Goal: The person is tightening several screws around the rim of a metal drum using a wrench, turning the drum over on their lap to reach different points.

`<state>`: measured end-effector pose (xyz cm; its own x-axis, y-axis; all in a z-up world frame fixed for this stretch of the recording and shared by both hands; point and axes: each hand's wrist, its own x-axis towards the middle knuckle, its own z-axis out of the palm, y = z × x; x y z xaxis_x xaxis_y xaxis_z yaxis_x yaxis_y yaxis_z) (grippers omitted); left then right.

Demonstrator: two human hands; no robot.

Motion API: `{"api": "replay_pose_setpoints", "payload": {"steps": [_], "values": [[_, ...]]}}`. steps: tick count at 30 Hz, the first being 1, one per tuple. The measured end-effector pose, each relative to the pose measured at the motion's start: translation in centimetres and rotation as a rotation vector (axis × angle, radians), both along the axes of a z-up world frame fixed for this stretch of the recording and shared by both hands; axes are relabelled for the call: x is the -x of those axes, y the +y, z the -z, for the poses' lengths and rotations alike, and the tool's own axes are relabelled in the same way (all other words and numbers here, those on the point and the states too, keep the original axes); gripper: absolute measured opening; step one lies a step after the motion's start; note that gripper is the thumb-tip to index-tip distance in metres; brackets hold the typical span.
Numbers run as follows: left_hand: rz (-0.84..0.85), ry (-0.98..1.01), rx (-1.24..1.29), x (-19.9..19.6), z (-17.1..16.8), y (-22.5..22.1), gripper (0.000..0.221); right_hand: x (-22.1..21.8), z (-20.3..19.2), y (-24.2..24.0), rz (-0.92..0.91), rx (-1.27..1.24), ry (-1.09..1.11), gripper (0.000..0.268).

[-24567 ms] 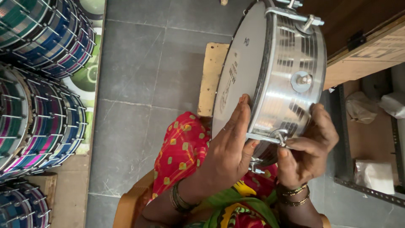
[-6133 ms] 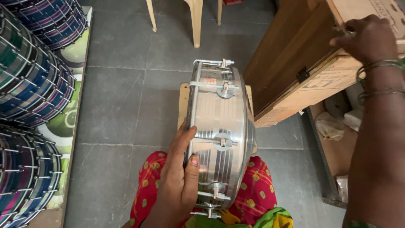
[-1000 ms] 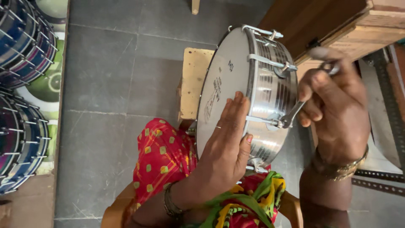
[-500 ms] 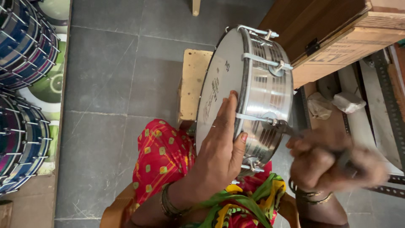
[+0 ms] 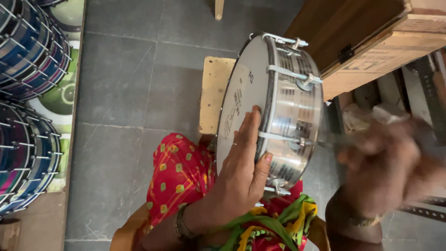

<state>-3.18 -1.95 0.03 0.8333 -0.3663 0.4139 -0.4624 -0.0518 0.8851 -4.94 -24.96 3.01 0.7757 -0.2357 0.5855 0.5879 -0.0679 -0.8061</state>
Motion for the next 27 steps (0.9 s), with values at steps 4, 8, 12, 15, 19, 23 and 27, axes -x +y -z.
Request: {"api": "replay_pose_setpoints", "payload": {"steps": [4, 8, 12, 15, 19, 23, 27], "values": [[0.031, 0.027, -0.014, -0.1, 0.1, 0.1, 0.066, 3.2, 3.8, -0.2, 0.356, 0.323, -0.155, 0.014], [0.041, 0.029, -0.009, 0.1, 0.4, 0.3, 0.065, 3.5, 4.5, 1.3, 0.424, 0.566, -0.209, 0.026], [0.064, 0.048, -0.026, 1.0, 0.7, 0.3, 0.066, 3.3, 3.3, -0.1, 0.260, 0.529, -0.149, 0.029], [0.070, 0.062, 0.006, 1.8, 1.3, 0.2, 0.066, 2.3, 2.1, -0.1, 0.123, 0.401, -0.093, 0.033], [0.073, 0.049, -0.012, 2.5, 2.1, 0.5, 0.069, 0.1, -1.2, 1.8, 0.049, 0.125, 0.190, 0.036], [0.036, 0.002, -0.029, 3.2, 2.6, 0.3, 0.068, -2.5, -3.6, 2.5, -0.253, -0.058, 0.457, 0.041], [-0.015, -0.018, -0.059, 3.6, 3.0, 0.6, 0.068, -0.3, -2.7, 1.9, -0.226, -0.091, 0.254, 0.036]]}}
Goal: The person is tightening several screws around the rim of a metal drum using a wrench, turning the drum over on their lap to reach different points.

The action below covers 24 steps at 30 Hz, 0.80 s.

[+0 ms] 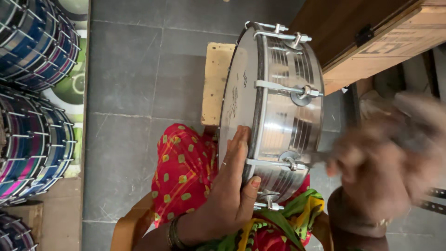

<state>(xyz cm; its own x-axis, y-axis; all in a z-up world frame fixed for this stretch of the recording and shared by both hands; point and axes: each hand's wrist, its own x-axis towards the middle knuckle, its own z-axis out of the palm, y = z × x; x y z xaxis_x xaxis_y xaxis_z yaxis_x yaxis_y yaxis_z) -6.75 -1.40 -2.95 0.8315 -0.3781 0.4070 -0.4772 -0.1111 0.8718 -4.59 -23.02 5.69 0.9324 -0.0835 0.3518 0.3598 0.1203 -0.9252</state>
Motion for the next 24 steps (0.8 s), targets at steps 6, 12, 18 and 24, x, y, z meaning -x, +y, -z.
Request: {"api": "replay_pose_setpoints", "payload": {"steps": [6, 12, 18, 24], "values": [[0.018, -0.006, 0.027, -0.5, -0.2, 0.2, 0.063, 7.1, 3.5, -4.7, -0.215, 0.124, 0.096, 0.033], [0.037, -0.012, 0.058, -1.2, -0.5, -0.4, 0.062, 6.6, 6.9, -3.4, -0.046, 0.419, -0.175, 0.030], [0.049, 0.004, 0.040, -1.2, -0.6, -1.4, 0.061, -0.4, 1.0, 0.6, 0.309, 0.323, -0.169, 0.021], [0.028, -0.020, 0.025, -0.8, -0.6, -1.5, 0.060, -4.0, -1.2, -1.2, -0.007, 0.036, 0.222, 0.029]]}}
